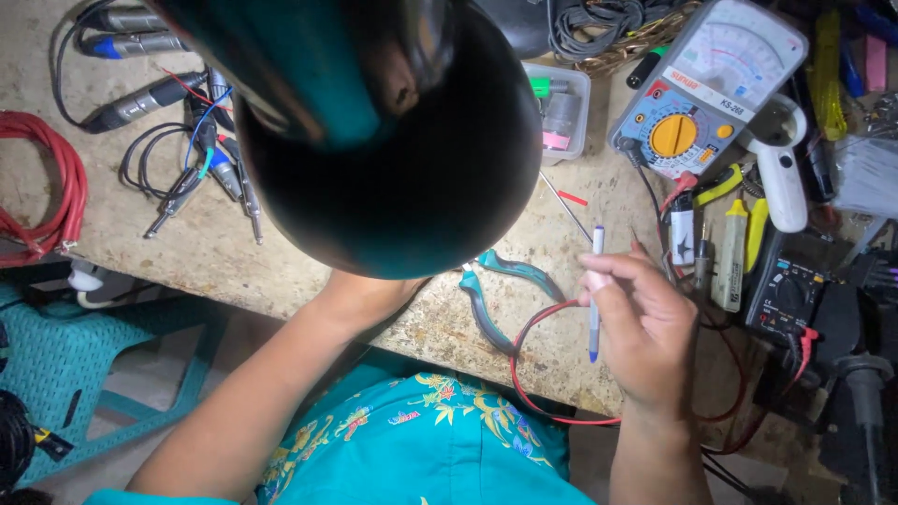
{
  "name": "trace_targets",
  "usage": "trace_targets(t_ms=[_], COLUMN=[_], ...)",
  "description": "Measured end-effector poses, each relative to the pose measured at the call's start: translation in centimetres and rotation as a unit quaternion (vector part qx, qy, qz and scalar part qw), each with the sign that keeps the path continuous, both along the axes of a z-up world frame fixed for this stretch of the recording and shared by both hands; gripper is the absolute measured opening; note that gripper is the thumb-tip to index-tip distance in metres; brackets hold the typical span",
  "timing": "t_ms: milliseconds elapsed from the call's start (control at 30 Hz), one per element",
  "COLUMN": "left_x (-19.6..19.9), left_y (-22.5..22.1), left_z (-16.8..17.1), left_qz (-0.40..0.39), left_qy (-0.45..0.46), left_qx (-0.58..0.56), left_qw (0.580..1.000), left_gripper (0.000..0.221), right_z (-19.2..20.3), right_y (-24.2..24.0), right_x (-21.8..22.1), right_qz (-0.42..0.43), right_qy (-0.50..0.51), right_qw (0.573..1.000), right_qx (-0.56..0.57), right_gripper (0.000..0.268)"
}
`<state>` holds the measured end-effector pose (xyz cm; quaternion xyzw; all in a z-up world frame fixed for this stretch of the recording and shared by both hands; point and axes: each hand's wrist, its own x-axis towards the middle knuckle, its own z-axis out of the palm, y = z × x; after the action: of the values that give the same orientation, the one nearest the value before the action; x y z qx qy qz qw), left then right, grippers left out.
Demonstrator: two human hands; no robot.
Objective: Soldering components and wires on a small circuit board using a soldering iron and pliers at a repair bench.
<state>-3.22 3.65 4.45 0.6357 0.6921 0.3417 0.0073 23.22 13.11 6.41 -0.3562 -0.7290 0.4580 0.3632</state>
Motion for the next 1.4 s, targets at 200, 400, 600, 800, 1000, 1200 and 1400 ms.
trace_targets(t_ms=[200,400,600,800,1000,1200,1400], left_x=[0.2,-0.1,-0.2,-0.4,-0.3,-0.2,-0.3], left_y=[0.0,0.6,0.3,-0.2,-0.3,-0.1,-0.2], left_z=[-0.4,-1.2,-2.1,-2.8,-3.1,-3.3,-3.9], left_qz=[-0.001,-0.004,-0.012,-0.019,-0.026,-0.033,-0.044], left_qy=[0.0,-0.003,-0.008,-0.016,-0.022,-0.023,-0.029], left_qx=[-0.003,-0.011,-0.021,-0.021,-0.013,-0.008,-0.009], left_qw=[1.0,1.0,1.0,0.999,0.999,0.999,0.999], left_gripper=[0.018,0.017,0.016,0.015,0.014,0.012,0.011], right_z=[-3.7,-1.7,-3.8,-4.4,-4.3,-4.3,-5.7], right_y=[-0.5,-2.1,-5.5,-6.0,-5.1,-5.4,-5.2], right_x=[0.2,-2.5,-3.9,-4.7,-5.5,-5.0,-5.1], right_qz=[0.057,-0.001,-0.052,-0.054,-0.073,-0.059,-0.057], right_qy=[0.137,0.107,0.091,0.053,0.089,0.081,0.105], right_qw=[0.985,0.994,0.983,0.994,0.992,0.991,0.987], right_qx=[-0.087,-0.006,-0.148,-0.083,-0.06,-0.085,-0.11], right_gripper=[0.033,0.016,0.022,0.015,0.012,0.016,0.014])
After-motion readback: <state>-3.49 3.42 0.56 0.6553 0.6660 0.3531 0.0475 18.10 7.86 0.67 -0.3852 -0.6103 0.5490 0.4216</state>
